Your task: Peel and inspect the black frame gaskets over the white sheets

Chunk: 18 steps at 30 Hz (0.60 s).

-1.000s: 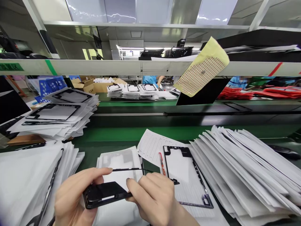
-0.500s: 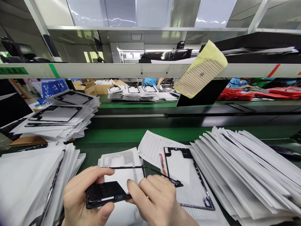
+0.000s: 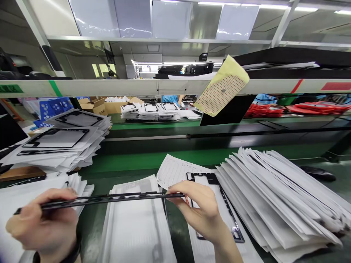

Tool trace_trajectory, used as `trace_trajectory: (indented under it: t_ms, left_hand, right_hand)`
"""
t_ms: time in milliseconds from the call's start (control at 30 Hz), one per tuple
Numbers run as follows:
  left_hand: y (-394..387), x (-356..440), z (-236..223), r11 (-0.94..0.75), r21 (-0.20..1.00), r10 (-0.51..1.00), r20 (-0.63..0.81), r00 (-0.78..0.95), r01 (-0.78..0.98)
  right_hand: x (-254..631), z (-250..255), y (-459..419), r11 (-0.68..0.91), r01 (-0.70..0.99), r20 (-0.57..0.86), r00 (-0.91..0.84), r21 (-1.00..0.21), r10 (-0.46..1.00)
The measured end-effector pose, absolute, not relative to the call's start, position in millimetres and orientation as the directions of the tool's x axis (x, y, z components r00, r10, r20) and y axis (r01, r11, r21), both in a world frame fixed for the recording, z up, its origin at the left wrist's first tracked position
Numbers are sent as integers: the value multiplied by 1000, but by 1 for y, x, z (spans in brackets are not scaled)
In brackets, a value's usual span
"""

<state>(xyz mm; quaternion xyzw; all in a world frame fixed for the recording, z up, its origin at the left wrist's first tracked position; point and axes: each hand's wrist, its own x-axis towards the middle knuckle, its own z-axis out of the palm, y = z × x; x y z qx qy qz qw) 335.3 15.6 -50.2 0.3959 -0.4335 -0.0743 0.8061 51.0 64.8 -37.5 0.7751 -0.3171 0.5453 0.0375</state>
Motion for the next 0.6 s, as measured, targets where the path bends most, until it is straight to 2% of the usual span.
trace_trajectory:
  t_ms: [67, 200, 267, 467, 600]
  left_hand:
    - [7, 344, -48, 647, 754, -538, 555, 635, -111]
    - [-4, 347, -49, 713, 699, -588, 636, 500, -50]
    - [-9, 342, -52, 733, 681, -580, 635, 510, -15]
    - [-20, 324, -57, 685, 729, -598, 548, 584, 17]
    - [-19, 320, -58, 649, 759, -649, 510, 564, 61]
  right_hand:
    - [46, -35, 68, -860, -354, 864, 210, -369, -457]
    - [55, -34, 76, -918, -149, 902, 185, -367, -391]
    - [60, -36, 79, -928, -117, 916, 161, -353, -368]
    - [66, -37, 86, -932, -119, 927, 117, -342, -355]
    - [66, -37, 87, -933, -125, 931, 104, -338, -351]
